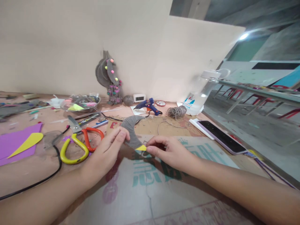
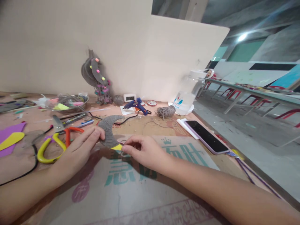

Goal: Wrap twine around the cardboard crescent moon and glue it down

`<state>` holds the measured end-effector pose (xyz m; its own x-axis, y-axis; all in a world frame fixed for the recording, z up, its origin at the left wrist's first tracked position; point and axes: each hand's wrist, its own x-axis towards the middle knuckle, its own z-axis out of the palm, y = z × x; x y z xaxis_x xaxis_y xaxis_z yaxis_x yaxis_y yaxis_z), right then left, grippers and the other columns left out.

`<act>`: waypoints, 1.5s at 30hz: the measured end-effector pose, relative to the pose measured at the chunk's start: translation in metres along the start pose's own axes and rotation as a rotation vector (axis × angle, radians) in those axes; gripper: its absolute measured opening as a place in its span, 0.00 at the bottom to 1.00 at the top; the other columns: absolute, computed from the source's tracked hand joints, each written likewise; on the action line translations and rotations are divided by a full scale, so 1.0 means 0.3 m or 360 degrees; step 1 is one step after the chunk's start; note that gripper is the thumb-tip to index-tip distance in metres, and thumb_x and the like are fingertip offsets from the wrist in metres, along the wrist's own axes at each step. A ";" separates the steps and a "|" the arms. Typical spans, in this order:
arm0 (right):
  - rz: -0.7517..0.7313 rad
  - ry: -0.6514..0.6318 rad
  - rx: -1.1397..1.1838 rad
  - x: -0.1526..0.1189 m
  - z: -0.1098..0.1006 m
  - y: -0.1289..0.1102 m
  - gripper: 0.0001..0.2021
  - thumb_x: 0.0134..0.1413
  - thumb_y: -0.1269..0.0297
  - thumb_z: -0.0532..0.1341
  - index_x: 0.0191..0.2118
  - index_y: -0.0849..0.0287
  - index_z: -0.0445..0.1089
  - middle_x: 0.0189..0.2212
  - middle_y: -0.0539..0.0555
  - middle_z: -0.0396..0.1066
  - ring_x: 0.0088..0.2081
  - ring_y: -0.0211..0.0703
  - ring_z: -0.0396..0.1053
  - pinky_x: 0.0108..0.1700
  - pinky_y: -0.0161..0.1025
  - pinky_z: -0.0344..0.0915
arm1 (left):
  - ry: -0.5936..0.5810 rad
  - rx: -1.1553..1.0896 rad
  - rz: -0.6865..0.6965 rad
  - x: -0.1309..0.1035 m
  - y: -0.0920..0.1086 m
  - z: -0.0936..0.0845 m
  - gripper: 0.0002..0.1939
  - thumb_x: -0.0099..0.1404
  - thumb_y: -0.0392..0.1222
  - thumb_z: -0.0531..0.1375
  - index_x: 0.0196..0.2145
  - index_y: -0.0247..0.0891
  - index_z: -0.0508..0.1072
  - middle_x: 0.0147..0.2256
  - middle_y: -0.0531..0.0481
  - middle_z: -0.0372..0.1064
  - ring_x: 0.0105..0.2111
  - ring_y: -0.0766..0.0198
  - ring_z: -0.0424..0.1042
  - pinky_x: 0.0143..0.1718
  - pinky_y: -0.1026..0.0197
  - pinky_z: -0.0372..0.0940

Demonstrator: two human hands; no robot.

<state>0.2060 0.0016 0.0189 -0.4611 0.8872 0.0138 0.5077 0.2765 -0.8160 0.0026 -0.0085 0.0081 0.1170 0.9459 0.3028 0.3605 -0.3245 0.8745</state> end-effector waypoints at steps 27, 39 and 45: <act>-0.0176 0.0329 0.0023 0.008 -0.020 0.027 0.11 0.57 0.64 0.53 0.44 0.59 0.65 0.33 0.52 0.69 0.27 0.33 0.61 0.29 0.33 0.59 | -0.0092 -0.0845 -0.0463 0.051 -0.024 0.031 0.23 0.53 0.46 0.63 0.44 0.35 0.63 0.23 0.57 0.66 0.20 0.72 0.63 0.22 0.68 0.58; -0.0030 0.0130 0.0276 0.014 -0.001 0.023 0.07 0.51 0.62 0.59 0.30 0.62 0.69 0.24 0.50 0.68 0.24 0.32 0.62 0.26 0.30 0.60 | -0.0220 -0.0919 -0.0454 0.044 -0.050 0.033 0.23 0.55 0.46 0.61 0.46 0.39 0.62 0.23 0.58 0.65 0.19 0.71 0.63 0.22 0.67 0.58; -0.0044 0.0132 0.0246 0.018 -0.002 0.032 0.08 0.53 0.62 0.58 0.31 0.61 0.69 0.23 0.49 0.66 0.24 0.32 0.61 0.25 0.30 0.59 | -0.0249 -0.0929 -0.0474 0.043 -0.045 0.033 0.23 0.56 0.45 0.61 0.47 0.38 0.61 0.22 0.58 0.65 0.18 0.72 0.62 0.22 0.68 0.58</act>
<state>0.2087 0.0093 0.0114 -0.4084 0.9093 0.0796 0.3747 0.2465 -0.8938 0.0085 0.0080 -0.0037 0.2384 0.9712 -0.0028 -0.1563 0.0412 0.9868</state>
